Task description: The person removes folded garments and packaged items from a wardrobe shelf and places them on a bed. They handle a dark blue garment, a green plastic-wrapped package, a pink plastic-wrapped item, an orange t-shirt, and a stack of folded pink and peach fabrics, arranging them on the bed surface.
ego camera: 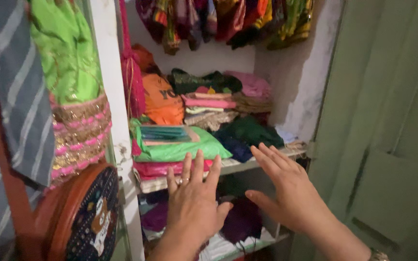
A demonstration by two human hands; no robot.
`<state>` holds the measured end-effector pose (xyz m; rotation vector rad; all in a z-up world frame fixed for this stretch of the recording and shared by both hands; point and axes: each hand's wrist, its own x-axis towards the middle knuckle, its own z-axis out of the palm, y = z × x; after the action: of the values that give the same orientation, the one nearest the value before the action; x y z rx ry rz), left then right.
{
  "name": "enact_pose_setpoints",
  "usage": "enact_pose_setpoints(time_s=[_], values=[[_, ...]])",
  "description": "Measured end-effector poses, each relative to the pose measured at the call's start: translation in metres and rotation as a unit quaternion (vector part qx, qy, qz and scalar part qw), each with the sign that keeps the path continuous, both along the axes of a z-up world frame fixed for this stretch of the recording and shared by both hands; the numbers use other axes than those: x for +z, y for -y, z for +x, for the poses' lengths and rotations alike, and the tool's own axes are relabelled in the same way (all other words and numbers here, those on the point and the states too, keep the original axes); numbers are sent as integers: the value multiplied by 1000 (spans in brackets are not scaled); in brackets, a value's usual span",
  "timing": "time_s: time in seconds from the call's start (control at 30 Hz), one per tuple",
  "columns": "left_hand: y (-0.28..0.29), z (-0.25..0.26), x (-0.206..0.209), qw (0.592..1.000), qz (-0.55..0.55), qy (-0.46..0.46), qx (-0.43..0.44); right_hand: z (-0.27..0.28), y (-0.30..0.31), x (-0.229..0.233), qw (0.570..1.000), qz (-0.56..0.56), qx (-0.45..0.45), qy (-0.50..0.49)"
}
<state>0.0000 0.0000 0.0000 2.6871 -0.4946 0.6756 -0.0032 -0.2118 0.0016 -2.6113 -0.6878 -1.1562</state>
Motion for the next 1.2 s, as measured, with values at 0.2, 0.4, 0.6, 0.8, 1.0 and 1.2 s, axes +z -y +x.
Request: enact_pose_setpoints(time_s=[0.2,0.4,0.6,0.8,1.0,1.2], values=[[2,-7,12,999,-8,40,-8,1,3,7,1000,7,2,16],[13,-4,17,998,5,57,-8,3,8,12,998,-11,34,57],[20,9,3,987,-11,157,-22,12,12,10,998,-9,25,52],[19,12,-1,988,-10,157,-5,13,6,5,999,-15,18,31],[10,0,-4,994,12,105,19,5,2,-2,999,-9,44,29],[6,-9,-10,996,14,89,27,1,-3,-7,999,-1,46,14]])
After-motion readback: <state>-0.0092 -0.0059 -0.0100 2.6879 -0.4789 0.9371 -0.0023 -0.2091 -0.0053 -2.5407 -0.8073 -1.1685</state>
